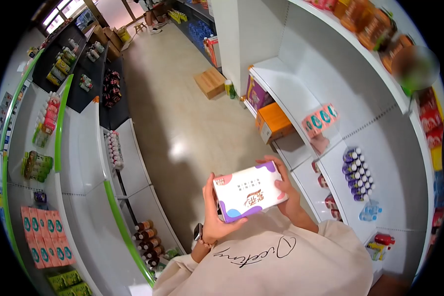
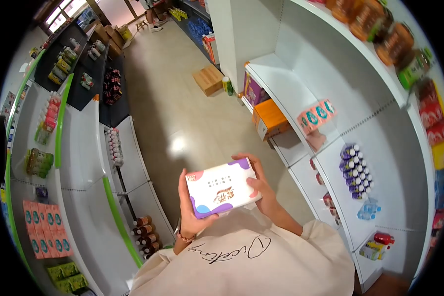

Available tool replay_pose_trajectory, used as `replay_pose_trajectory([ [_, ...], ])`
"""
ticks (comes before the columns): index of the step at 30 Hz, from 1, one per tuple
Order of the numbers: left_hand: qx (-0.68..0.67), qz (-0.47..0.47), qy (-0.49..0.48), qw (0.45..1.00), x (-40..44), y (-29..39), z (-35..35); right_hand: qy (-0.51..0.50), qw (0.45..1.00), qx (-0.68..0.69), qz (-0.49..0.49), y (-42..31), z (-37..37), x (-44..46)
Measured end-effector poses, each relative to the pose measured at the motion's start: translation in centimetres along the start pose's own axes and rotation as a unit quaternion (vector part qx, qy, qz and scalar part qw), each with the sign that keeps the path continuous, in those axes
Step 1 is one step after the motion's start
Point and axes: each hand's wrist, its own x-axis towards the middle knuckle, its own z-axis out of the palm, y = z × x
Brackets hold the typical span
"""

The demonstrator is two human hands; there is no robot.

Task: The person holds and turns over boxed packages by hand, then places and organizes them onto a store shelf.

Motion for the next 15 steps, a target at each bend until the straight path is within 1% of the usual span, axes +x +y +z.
replay_pose_trajectory([
  [3,0.033,0.022,-0.015,0.999,7.4,1.2,-4.8,-0.042,0.998,0.046,-0.026,-0.4,2.3,7.5],
  [4,0.047,0.000,-0.030,0.998,10.2,2.2,-6.8,-0.035,0.996,0.080,-0.024,-0.2,3.3,10.1],
  [5,0.112,-0.011,-0.031,0.993,12.8,3.0,-8.5,-0.021,0.996,0.092,-0.003,-0.5,4.3,12.5],
  [7,0.173,0.026,-0.049,0.983,17.8,3.6,-10.8,-0.006,0.991,0.132,-0.009,-1.1,6.1,17.0],
  [10,0.105,0.060,-0.039,0.992,22.2,3.0,-12.0,-0.025,0.988,0.138,-0.061,-1.3,6.4,21.6],
  [13,0.031,0.099,-0.024,0.994,23.7,-1.6,-12.7,-0.020,0.993,0.043,-0.106,-1.1,5.6,24.3],
  [14,-0.108,0.011,0.003,0.994,24.0,-1.7,-11.8,-0.009,0.995,0.006,-0.095,-0.7,5.2,25.1],
  [15,-0.122,-0.043,0.043,0.991,24.2,-2.4,-11.8,-0.003,0.997,-0.008,-0.073,0.2,4.8,25.8],
])
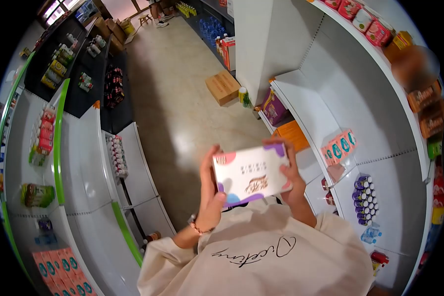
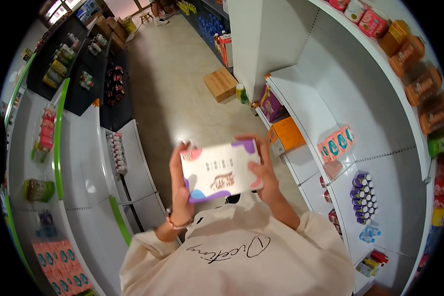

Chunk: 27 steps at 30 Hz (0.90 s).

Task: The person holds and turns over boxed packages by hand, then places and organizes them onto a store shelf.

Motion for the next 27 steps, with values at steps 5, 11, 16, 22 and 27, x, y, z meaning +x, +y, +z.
replay_pose_trajectory([
  [5,-0.136,-0.185,0.123,0.965,1.7,-6.7,-2.6,0.031,0.986,-0.039,0.162,6.0,-2.1,4.0],
  [11,-0.164,-0.264,0.159,0.937,12.5,-8.4,-7.6,0.013,0.964,-0.058,0.259,8.8,-1.4,16.2],
  [16,0.026,-0.104,0.116,0.987,26.8,-6.0,-11.2,-0.101,0.990,-0.072,0.064,5.9,0.5,31.9],
  [22,0.018,-0.037,0.200,0.979,36.1,-5.7,-13.3,-0.170,0.980,-0.083,0.055,5.5,2.6,43.8],
  [27,-0.070,-0.173,0.278,0.942,36.8,-9.0,-17.3,-0.193,0.957,-0.102,0.192,11.4,2.9,48.1],
])
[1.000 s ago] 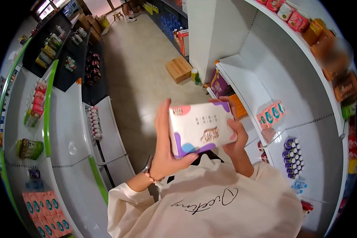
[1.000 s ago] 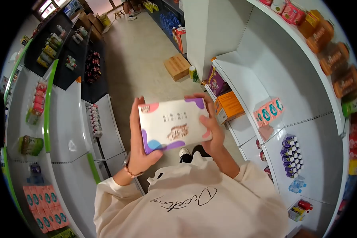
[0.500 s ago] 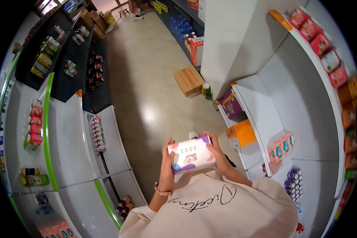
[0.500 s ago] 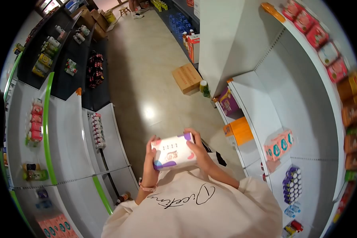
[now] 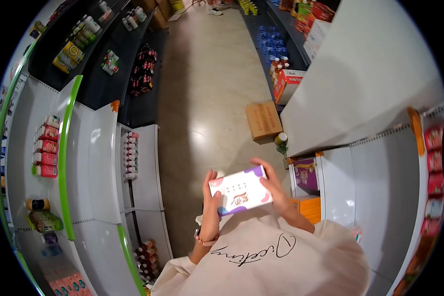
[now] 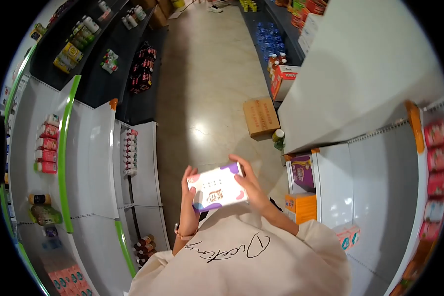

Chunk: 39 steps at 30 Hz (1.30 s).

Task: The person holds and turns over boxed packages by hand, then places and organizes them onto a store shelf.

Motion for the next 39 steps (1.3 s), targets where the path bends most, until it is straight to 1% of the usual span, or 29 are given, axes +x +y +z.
replay_pose_trajectory([
  [1,-0.011,-0.035,0.011,0.999,0.8,-0.3,-0.9,-0.010,0.999,0.017,0.047,0.5,0.0,0.9],
  [2,-0.008,-0.049,0.014,0.999,2.0,-1.5,-2.4,-0.013,0.998,0.007,0.061,1.7,0.0,2.0],
  [5,-0.038,-0.095,0.023,0.994,6.3,-1.0,-4.2,-0.013,0.996,-0.018,0.087,2.8,0.2,6.7],
  [7,-0.025,-0.091,0.010,0.995,10.5,0.2,-5.2,-0.008,0.995,-0.015,0.097,2.8,0.5,10.7],
  [8,-0.019,-0.087,0.004,0.996,13.0,1.2,-5.8,0.002,0.995,0.011,0.096,2.6,0.7,13.2],
  [11,-0.009,-0.055,-0.007,0.998,19.8,7.6,-6.6,0.011,0.998,0.011,0.055,-0.9,2.9,21.5],
  [12,0.019,-0.009,-0.017,1.000,22.0,10.0,-7.2,0.017,0.999,0.005,0.035,-2.5,4.0,24.2],
  [15,0.080,0.107,-0.024,0.991,27.9,15.9,-9.5,-0.011,0.998,-0.034,-0.058,-4.3,6.6,32.6],
  [16,0.071,0.130,-0.012,0.989,29.4,17.3,-10.5,-0.014,0.998,-0.037,-0.055,-5.5,8.2,34.7],
  [19,0.061,0.163,0.029,0.984,32.5,19.8,-13.8,-0.068,0.995,-0.020,-0.073,-6.6,11.6,40.0],
  [20,0.047,0.158,0.043,0.985,33.1,20.2,-14.8,-0.093,0.991,-0.040,-0.092,-6.3,12.3,41.4],
  [23,0.016,0.132,0.095,0.987,33.6,20.5,-17.6,-0.134,0.989,-0.043,-0.037,-5.1,14.8,44.1],
  [26,0.023,0.089,0.150,0.984,33.6,19.2,-20.4,-0.150,0.985,-0.014,0.078,-2.5,16.4,46.2],
  [28,0.013,0.050,0.183,0.982,33.5,18.4,-22.2,-0.173,0.974,0.014,0.146,-0.6,17.5,47.8],
  [31,-0.031,0.021,0.239,0.970,34.0,18.6,-24.5,-0.238,0.948,-0.027,0.210,0.2,19.8,50.6],
  [32,-0.051,0.016,0.260,0.964,34.2,19.2,-25.1,-0.270,0.936,-0.044,0.223,0.2,20.6,52.0],
  [34,-0.080,0.017,0.299,0.951,35.2,19.9,-26.6,-0.319,0.921,-0.064,0.215,0.3,22.8,55.0],
  [39,-0.080,0.093,0.381,0.916,39.5,21.7,-31.3,-0.412,0.889,-0.089,0.181,0.4,29.2,63.6],
])
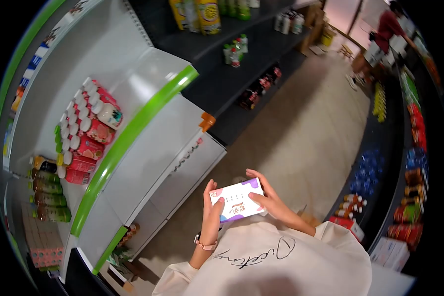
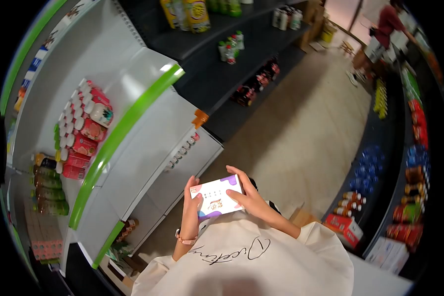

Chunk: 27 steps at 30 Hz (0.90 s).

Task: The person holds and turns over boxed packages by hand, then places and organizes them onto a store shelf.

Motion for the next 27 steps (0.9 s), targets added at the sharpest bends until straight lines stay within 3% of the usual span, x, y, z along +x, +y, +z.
replay_pose_trajectory([
  [6,-0.033,0.098,0.100,0.990,8.6,5.8,0.7,-0.098,0.994,-0.023,-0.043,-4.6,-1.7,13.1],
  [12,-0.054,0.109,0.201,0.972,12.7,8.8,-0.9,-0.221,0.974,-0.034,-0.041,-7.1,-0.3,22.5],
  [14,-0.069,0.107,0.253,0.959,12.8,8.1,-2.2,-0.258,0.965,-0.042,0.010,-6.2,1.1,24.8],
  [20,-0.151,0.122,0.417,0.888,8.1,6.0,-6.4,-0.405,0.903,-0.068,0.125,-2.4,9.0,27.0],
  [23,-0.204,0.142,0.494,0.833,4.6,5.3,-8.7,-0.486,0.860,-0.108,0.109,-1.3,14.1,26.4],
  [25,-0.169,0.154,0.534,0.814,2.2,4.6,-10.6,-0.534,0.836,-0.097,0.079,1.1,17.4,26.1],
  [27,-0.120,0.150,0.594,0.781,-0.4,3.3,-12.5,-0.559,0.814,-0.105,0.118,3.1,21.5,24.6],
])
